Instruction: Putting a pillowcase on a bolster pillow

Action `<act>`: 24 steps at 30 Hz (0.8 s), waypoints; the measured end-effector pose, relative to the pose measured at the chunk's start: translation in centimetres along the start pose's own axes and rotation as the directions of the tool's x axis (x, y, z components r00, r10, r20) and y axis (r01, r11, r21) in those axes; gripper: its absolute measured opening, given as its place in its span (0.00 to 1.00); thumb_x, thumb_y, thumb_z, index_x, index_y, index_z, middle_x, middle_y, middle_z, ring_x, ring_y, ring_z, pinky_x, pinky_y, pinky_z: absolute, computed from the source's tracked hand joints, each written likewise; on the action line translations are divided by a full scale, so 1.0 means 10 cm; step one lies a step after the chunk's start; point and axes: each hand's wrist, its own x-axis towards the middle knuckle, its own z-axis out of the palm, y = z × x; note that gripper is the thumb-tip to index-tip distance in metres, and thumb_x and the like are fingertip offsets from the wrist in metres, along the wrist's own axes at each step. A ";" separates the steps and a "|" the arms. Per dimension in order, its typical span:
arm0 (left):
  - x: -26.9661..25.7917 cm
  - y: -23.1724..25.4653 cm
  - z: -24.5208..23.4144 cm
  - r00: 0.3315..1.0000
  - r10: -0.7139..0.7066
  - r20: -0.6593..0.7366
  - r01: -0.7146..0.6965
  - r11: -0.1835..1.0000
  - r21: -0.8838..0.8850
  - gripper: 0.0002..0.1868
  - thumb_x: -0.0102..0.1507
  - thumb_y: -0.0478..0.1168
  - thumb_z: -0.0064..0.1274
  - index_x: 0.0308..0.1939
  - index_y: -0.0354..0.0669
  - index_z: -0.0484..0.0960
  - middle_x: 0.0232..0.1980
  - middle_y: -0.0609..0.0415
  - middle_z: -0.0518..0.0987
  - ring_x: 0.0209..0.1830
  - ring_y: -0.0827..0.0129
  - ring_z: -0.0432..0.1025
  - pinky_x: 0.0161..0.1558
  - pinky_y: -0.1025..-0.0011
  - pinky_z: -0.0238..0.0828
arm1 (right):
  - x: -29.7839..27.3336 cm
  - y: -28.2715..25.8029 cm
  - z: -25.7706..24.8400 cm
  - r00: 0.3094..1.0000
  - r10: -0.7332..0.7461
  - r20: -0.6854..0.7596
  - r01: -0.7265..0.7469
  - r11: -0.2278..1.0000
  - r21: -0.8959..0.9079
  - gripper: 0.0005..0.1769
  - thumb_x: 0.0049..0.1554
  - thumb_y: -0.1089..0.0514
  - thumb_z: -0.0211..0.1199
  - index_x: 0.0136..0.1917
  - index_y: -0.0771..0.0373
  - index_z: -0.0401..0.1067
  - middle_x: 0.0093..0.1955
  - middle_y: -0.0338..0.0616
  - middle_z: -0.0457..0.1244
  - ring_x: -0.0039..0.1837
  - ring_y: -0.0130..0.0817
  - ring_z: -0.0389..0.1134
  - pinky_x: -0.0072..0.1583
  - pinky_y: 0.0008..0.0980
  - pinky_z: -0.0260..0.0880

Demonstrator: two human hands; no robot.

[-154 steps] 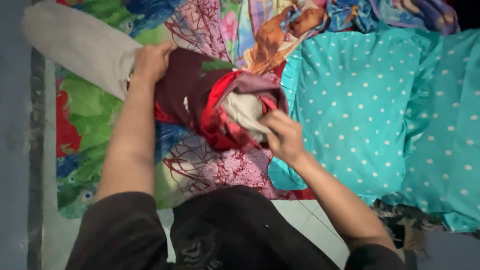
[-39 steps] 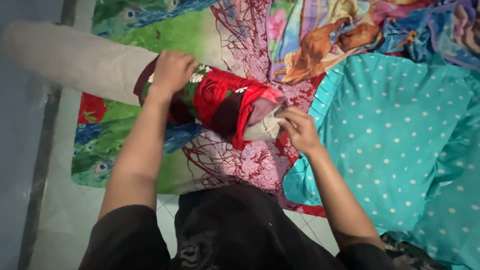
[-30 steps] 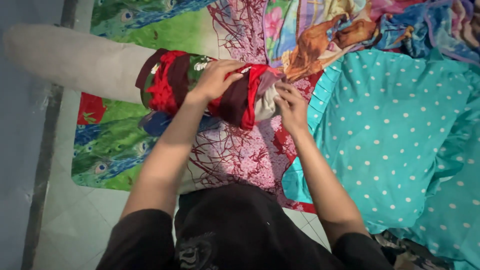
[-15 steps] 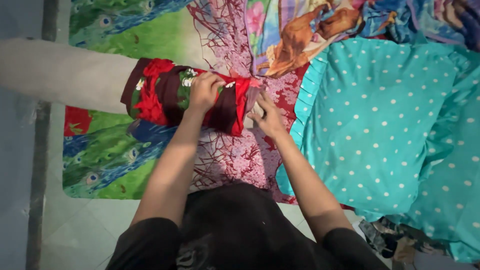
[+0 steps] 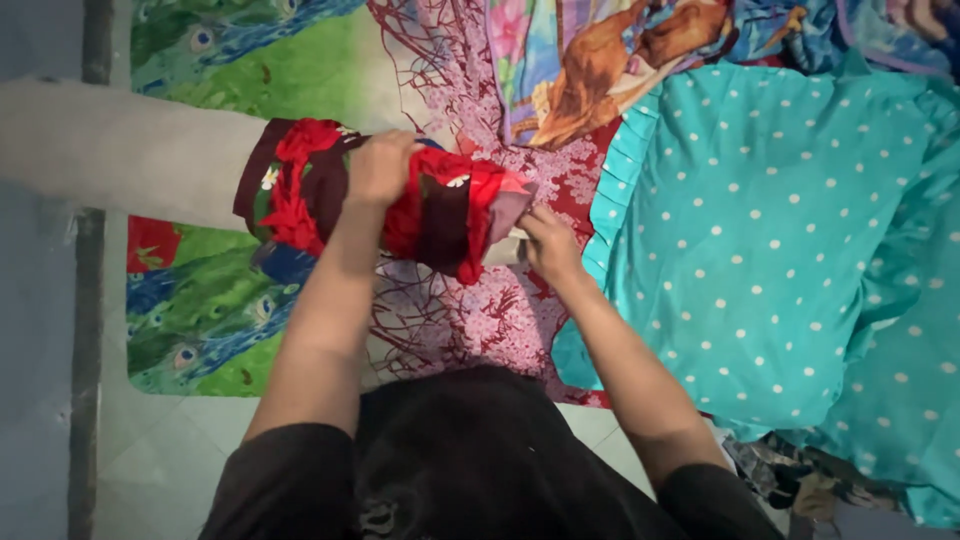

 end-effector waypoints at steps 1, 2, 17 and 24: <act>0.01 -0.04 -0.06 0.997 -0.048 0.068 0.042 0.996 0.077 0.10 0.70 0.46 0.52 0.42 0.44 0.83 0.44 0.46 0.81 0.45 0.46 0.76 0.43 0.50 0.72 | 0.00 -0.10 -0.12 0.997 -0.080 -0.007 0.080 0.995 0.052 0.20 0.45 0.75 0.59 0.51 0.65 0.73 0.49 0.55 0.63 0.54 0.58 0.68 0.54 0.48 0.69; 0.02 -0.07 -0.12 0.986 -0.100 0.132 0.078 0.985 0.157 0.11 0.72 0.45 0.50 0.41 0.46 0.83 0.43 0.46 0.82 0.43 0.46 0.77 0.40 0.48 0.72 | 0.01 -0.21 -0.23 0.987 -0.158 -0.019 0.160 0.982 0.103 0.21 0.45 0.75 0.58 0.53 0.66 0.74 0.50 0.54 0.63 0.53 0.58 0.67 0.54 0.47 0.69; -0.22 -0.02 -0.58 0.945 -0.320 0.061 0.297 0.924 0.240 0.15 0.70 0.52 0.51 0.41 0.47 0.85 0.38 0.42 0.83 0.36 0.42 0.77 0.34 0.44 0.72 | -0.32 -0.09 -0.76 0.989 -0.135 0.053 0.126 0.981 0.147 0.23 0.44 0.76 0.57 0.52 0.63 0.76 0.47 0.49 0.66 0.50 0.49 0.70 0.50 0.41 0.72; -0.55 0.20 -0.75 0.961 -0.276 0.013 0.276 0.960 -0.050 0.12 0.71 0.49 0.55 0.44 0.44 0.83 0.44 0.45 0.83 0.46 0.45 0.77 0.45 0.50 0.73 | -0.57 0.83 -0.60 0.996 -0.033 0.087 0.026 0.996 0.083 0.18 0.47 0.76 0.61 0.51 0.66 0.75 0.51 0.53 0.67 0.55 0.52 0.70 0.56 0.40 0.72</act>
